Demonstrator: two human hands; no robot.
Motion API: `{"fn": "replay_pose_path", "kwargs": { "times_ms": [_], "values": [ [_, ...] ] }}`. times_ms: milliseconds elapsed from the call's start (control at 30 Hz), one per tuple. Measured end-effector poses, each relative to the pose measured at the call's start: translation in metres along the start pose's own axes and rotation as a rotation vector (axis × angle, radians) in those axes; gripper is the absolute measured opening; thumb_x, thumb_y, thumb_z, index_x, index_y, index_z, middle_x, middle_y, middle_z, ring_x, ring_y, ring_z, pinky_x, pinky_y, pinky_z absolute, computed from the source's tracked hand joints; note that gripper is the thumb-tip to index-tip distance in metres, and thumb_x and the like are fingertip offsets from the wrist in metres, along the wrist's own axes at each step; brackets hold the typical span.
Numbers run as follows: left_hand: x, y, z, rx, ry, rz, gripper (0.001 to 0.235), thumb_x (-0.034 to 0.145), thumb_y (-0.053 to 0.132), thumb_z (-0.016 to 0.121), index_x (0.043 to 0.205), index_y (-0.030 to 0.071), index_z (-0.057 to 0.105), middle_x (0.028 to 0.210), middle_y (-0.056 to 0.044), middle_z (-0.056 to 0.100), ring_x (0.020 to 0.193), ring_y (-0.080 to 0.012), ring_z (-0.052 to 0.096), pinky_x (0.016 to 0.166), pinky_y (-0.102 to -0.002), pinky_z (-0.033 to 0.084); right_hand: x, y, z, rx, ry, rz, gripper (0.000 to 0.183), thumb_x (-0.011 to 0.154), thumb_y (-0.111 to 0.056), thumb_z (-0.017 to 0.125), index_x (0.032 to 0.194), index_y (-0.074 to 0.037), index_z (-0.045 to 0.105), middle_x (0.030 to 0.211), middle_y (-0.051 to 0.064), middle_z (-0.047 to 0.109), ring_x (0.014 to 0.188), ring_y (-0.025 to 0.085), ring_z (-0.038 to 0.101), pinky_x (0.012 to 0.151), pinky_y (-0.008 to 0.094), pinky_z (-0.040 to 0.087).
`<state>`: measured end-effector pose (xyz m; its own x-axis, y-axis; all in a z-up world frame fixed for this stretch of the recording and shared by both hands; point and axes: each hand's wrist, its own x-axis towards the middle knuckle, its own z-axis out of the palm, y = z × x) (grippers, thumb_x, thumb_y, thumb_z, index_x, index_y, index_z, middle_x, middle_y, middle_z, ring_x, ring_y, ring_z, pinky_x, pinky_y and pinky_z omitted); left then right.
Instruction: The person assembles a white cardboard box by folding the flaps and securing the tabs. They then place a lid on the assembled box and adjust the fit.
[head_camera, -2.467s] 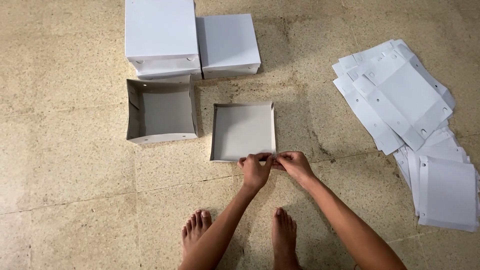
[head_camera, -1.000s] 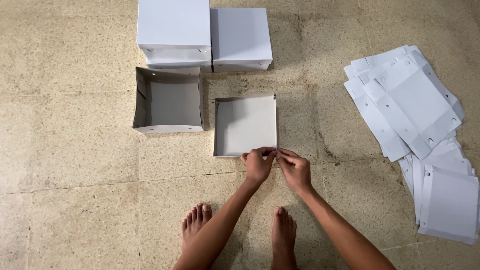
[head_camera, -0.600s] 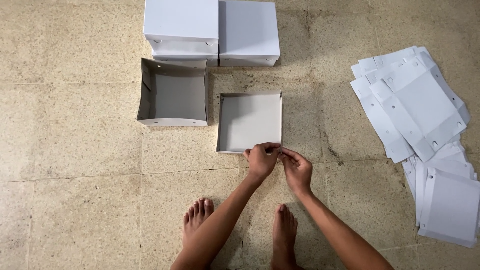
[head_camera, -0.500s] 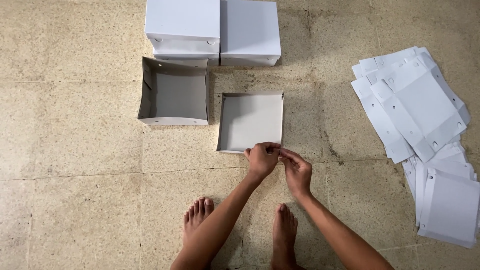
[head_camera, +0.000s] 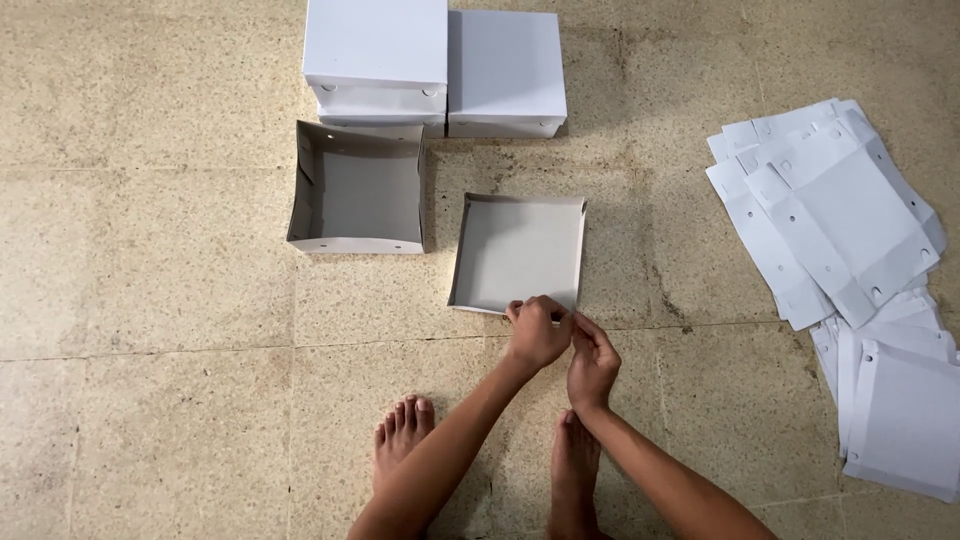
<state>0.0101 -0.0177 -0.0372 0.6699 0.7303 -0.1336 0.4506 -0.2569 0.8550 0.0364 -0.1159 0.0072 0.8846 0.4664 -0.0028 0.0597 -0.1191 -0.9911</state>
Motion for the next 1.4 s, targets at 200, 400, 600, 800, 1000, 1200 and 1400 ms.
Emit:
{"fn": "replay_pose_path", "kwargs": {
  "times_ms": [200, 400, 600, 800, 1000, 1200, 1400],
  "values": [
    [-0.027, 0.025, -0.033, 0.108, -0.006, 0.356, 0.017, 0.088, 0.018, 0.067, 0.094, 0.005, 0.076, 0.089, -0.009, 0.066, 0.096, -0.0246, 0.062, 0.108, -0.058, 0.026, -0.007, 0.012, -0.006, -0.002, 0.069, 0.039, 0.038, 0.094, 0.013, 0.044, 0.121, 0.004, 0.068, 0.114, 0.021, 0.070, 0.110, 0.022, 0.065, 0.094, 0.035, 0.055],
    [-0.022, -0.037, 0.014, 0.459, 0.081, 0.593, 0.007, 0.084, 0.020, 0.067, 0.082, 0.013, 0.070, 0.090, -0.003, 0.064, 0.105, -0.0200, 0.057, 0.106, -0.054, 0.028, -0.012, 0.016, -0.014, -0.235, 0.004, 0.069, 0.030, 0.092, 0.004, 0.053, 0.113, -0.001, 0.074, 0.102, 0.016, 0.073, 0.099, 0.020, 0.069, 0.086, 0.035, 0.057],
    [-0.033, -0.037, -0.041, 0.716, 0.181, 0.527, 0.022, 0.085, 0.023, 0.064, 0.104, 0.014, 0.063, 0.128, -0.014, 0.059, 0.141, -0.0335, 0.042, 0.111, -0.052, 0.028, 0.030, 0.043, -0.030, -0.317, 0.028, -0.023, 0.017, 0.095, -0.011, 0.072, 0.111, -0.005, 0.073, 0.098, 0.013, 0.073, 0.091, 0.022, 0.072, 0.077, 0.035, 0.057],
    [-0.023, -0.058, -0.080, 0.776, 0.157, 0.281, 0.019, 0.091, 0.028, 0.059, 0.106, 0.017, 0.064, 0.140, -0.012, 0.049, 0.141, -0.0339, 0.037, 0.109, -0.051, 0.031, 0.062, 0.057, -0.041, -0.517, 0.038, -0.216, 0.003, 0.094, -0.012, 0.074, 0.094, -0.011, 0.072, 0.083, 0.006, 0.069, 0.078, 0.023, 0.069, 0.067, 0.033, 0.055],
    [-0.021, -0.080, -0.081, 0.755, 0.349, 0.410, 0.017, 0.095, 0.032, 0.064, 0.105, 0.020, 0.059, 0.139, -0.010, 0.054, 0.137, -0.0321, 0.045, 0.106, -0.050, 0.032, 0.059, 0.050, -0.032, -0.521, 0.099, -0.336, 0.003, 0.098, -0.009, 0.069, 0.099, -0.010, 0.067, 0.087, 0.006, 0.064, 0.080, 0.026, 0.068, 0.068, 0.033, 0.055],
    [-0.025, -0.088, -0.087, 0.645, 0.420, 0.347, 0.009, 0.093, 0.025, 0.066, 0.097, 0.021, 0.059, 0.141, -0.006, 0.049, 0.130, -0.0293, 0.044, 0.104, -0.045, 0.029, 0.046, 0.012, -0.019, -0.673, -0.185, -0.378, 0.041, 0.104, -0.016, 0.056, 0.140, -0.003, 0.043, 0.132, 0.018, 0.044, 0.102, 0.031, 0.064, 0.084, 0.047, 0.056],
    [-0.026, -0.080, -0.091, 0.650, 0.293, 0.170, 0.015, 0.097, 0.032, 0.062, 0.107, 0.022, 0.056, 0.136, -0.001, 0.047, 0.127, -0.0231, 0.040, 0.101, -0.040, 0.028, 0.065, 0.001, -0.018, -1.018, -0.395, -0.340, 0.025, 0.107, -0.024, 0.052, 0.128, -0.013, 0.061, 0.133, 0.013, 0.053, 0.117, 0.032, 0.064, 0.087, 0.043, 0.060]
  ]
}}
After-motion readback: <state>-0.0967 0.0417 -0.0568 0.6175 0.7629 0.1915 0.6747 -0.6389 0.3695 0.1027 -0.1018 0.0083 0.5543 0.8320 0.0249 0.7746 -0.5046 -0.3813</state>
